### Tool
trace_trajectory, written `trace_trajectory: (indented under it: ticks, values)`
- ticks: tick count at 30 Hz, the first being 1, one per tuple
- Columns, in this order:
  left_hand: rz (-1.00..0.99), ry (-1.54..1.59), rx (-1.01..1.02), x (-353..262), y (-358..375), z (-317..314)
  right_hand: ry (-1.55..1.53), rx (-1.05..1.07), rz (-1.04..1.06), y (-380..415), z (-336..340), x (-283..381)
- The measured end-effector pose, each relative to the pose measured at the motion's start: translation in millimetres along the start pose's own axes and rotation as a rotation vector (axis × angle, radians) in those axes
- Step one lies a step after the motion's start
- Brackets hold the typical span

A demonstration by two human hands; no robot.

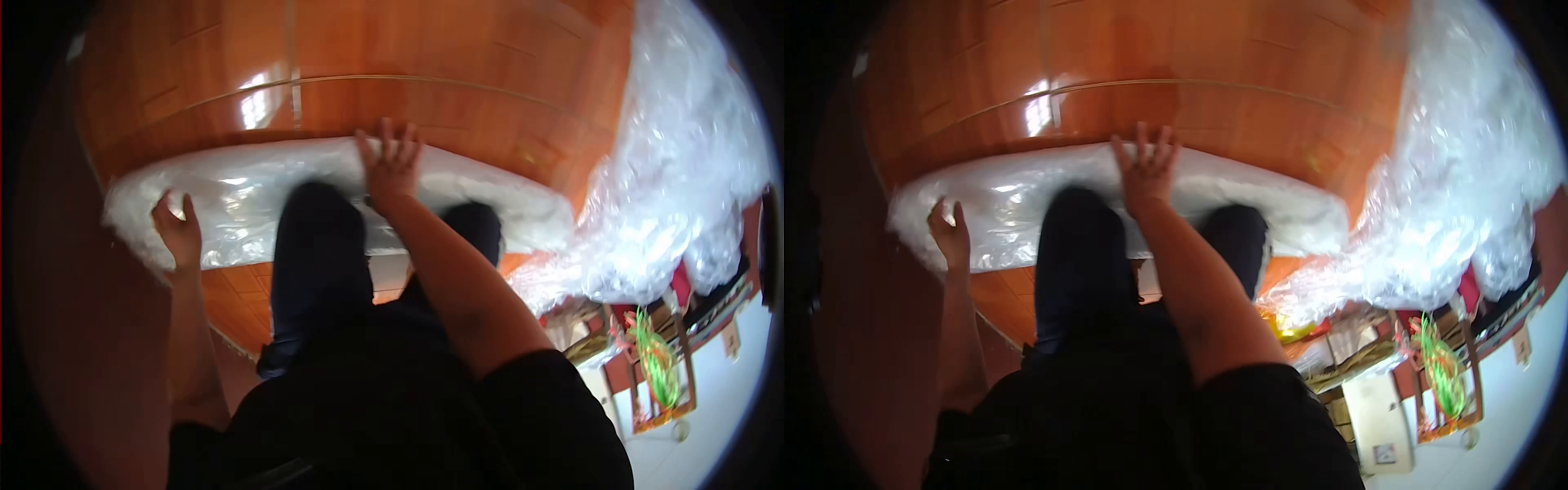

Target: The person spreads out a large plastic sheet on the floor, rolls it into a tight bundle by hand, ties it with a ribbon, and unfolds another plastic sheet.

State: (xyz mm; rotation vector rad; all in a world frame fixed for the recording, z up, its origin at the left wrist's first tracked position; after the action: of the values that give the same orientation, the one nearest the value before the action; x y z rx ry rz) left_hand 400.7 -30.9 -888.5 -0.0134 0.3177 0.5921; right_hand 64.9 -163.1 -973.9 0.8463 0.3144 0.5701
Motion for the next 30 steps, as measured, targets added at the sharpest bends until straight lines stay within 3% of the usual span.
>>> trace_trajectory:
  ticks: [1,3,4,5,7,8,9,10,12,14,18,19,22,30]
  values:
    - [0.425,0.472,0.345,-20.8,17.2,-30.0,0.024,-0.057,0.002,2.8,5.8,-2.5]
    - [0.285,0.432,0.719,-116.2,40.9,-62.7,-0.286,-0.073,0.151,17.2,9.1,-18.5]
    - [0.290,0.301,0.912,-123.6,60.0,-95.6,-0.435,-0.087,0.241,26.4,12.8,-26.7]
    - [0.383,0.176,0.932,-144.9,57.4,-100.9,-0.547,-0.292,0.157,55.6,32.1,-58.3]
    - [0.376,0.010,0.858,-149.5,55.4,-126.1,-0.592,-0.451,-0.024,110.5,22.8,-139.1]
    - [0.377,-0.069,0.811,-152.7,51.4,-134.6,-0.556,-0.477,-0.162,140.6,3.8,-183.0]
    - [0.432,-0.108,0.802,-161.6,48.7,-133.2,-0.491,-0.671,-0.310,174.9,-33.3,-227.9]
    - [0.460,-0.081,0.832,-166.1,52.4,-138.1,-0.597,-0.441,-0.505,193.6,-59.1,-279.9]
    - [0.513,-0.028,0.877,-159.8,54.1,-145.2,-0.517,-0.472,-0.763,220.3,-113.7,-343.2]
    - [0.530,-0.013,0.834,-156.4,55.5,-152.5,-0.509,-0.482,-0.884,187.7,-149.7,-353.6]
    - [0.611,0.041,0.743,-156.2,61.1,-154.2,-0.623,-0.559,-1.181,119.0,-162.1,-387.8]
    - [0.615,0.051,0.740,-157.7,60.7,-154.4,-0.670,-0.743,-1.166,120.3,-144.2,-384.6]
    - [0.594,0.058,0.747,-161.1,64.6,-157.2,-0.678,-0.889,-1.183,109.9,-162.5,-392.7]
    - [0.490,0.048,0.707,-158.2,70.2,-161.3,-0.754,-0.891,-1.208,100.5,-178.8,-405.7]
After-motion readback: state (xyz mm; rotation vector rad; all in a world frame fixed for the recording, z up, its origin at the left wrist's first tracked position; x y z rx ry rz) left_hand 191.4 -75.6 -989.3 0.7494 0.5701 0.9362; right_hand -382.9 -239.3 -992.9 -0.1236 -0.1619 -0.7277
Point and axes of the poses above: each hand's wrist, its own y-axis away from the middle knuckle, its own z-axis out of the back of the hand, x = y × z, the point moved 8 cm from there along -y, towards the middle knuckle, and after that the axes turned 7 degrees about y, right-handed, at the moved point
